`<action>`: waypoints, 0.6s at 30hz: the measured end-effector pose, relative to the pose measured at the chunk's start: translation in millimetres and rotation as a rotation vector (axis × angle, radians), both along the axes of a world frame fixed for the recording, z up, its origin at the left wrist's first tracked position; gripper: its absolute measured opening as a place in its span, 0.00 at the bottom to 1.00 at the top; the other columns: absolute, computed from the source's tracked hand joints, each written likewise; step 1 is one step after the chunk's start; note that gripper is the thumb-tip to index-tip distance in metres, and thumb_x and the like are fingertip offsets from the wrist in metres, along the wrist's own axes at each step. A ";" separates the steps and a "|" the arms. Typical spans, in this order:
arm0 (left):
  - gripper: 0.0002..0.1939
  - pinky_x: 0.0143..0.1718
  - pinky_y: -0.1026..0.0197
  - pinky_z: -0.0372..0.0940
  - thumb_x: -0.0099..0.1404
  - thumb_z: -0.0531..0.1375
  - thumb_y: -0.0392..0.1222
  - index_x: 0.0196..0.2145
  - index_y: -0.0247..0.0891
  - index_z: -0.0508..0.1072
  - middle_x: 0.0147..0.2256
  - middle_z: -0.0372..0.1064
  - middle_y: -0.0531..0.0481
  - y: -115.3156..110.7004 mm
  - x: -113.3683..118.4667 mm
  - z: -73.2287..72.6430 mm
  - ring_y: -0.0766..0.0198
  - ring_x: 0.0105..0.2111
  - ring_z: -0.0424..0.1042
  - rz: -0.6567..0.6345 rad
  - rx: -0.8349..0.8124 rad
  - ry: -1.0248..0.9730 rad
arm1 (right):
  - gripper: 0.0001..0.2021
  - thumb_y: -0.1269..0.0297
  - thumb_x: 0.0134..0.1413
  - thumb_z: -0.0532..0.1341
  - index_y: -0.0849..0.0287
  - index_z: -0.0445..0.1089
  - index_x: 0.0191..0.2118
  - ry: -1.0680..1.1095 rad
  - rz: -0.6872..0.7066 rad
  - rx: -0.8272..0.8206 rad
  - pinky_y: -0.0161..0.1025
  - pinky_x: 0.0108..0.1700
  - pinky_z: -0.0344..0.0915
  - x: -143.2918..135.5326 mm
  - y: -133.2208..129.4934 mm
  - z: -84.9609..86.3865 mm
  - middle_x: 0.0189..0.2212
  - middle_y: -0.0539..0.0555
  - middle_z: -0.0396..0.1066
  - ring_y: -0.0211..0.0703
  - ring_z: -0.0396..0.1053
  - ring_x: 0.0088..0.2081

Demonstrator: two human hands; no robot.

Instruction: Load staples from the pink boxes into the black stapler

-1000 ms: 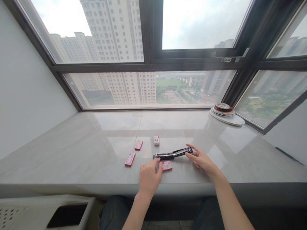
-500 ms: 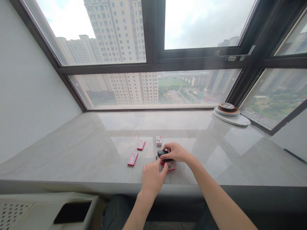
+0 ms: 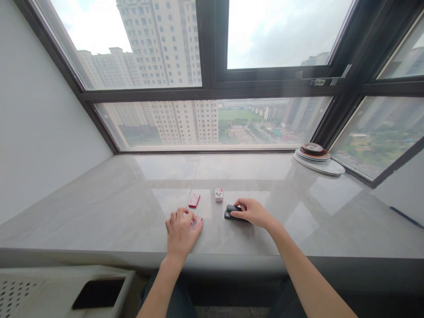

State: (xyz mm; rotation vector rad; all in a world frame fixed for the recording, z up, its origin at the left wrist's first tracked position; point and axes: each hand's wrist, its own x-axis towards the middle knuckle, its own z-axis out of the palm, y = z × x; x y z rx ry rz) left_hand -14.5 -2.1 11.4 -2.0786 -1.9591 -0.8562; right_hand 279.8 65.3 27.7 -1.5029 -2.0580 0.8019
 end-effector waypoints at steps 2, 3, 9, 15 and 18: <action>0.07 0.56 0.41 0.58 0.62 0.63 0.46 0.31 0.43 0.69 0.55 0.66 0.44 10.2 -21.4 -5.0 0.45 0.56 0.62 -0.035 0.012 -0.055 | 0.18 0.46 0.51 0.66 0.55 0.75 0.39 0.000 -0.007 -0.003 0.33 0.29 0.48 0.4 -1.4 0.6 0.21 0.43 0.59 0.36 0.60 0.27; 0.08 0.58 0.42 0.57 0.62 0.63 0.45 0.30 0.42 0.68 0.58 0.65 0.45 15.0 -27.9 -7.9 0.45 0.59 0.61 -0.085 0.009 -0.093 | 0.18 0.47 0.51 0.66 0.55 0.75 0.39 -0.001 -0.008 -0.006 0.33 0.29 0.49 0.2 -1.9 1.3 0.21 0.43 0.59 0.36 0.60 0.26; 0.19 0.65 0.49 0.56 0.67 0.56 0.44 0.55 0.42 0.66 0.66 0.57 0.44 34.8 -16.0 -25.0 0.53 0.70 0.48 -0.244 -0.082 -0.286 | 0.16 0.49 0.52 0.65 0.56 0.76 0.39 -0.009 -0.018 -0.007 0.34 0.28 0.48 -2.5 -4.0 5.5 0.22 0.44 0.60 0.37 0.61 0.26; 0.36 0.68 0.41 0.46 0.71 0.53 0.43 0.71 0.39 0.46 0.69 0.51 0.38 52.3 30.5 -36.4 0.48 0.70 0.48 -0.133 -0.072 -0.158 | 0.19 0.48 0.54 0.63 0.57 0.77 0.43 0.012 -0.103 0.024 0.35 0.28 0.49 -8.0 -9.4 6.2 0.21 0.46 0.63 0.39 0.61 0.25; 0.35 0.68 0.39 0.46 0.72 0.51 0.44 0.72 0.37 0.43 0.69 0.52 0.36 59.2 59.8 -36.5 0.46 0.69 0.50 -0.117 -0.047 -0.100 | 0.21 0.45 0.58 0.60 0.57 0.78 0.43 0.040 -0.206 0.035 0.36 0.28 0.50 -17.1 -14.7 4.5 0.20 0.49 0.66 0.41 0.62 0.24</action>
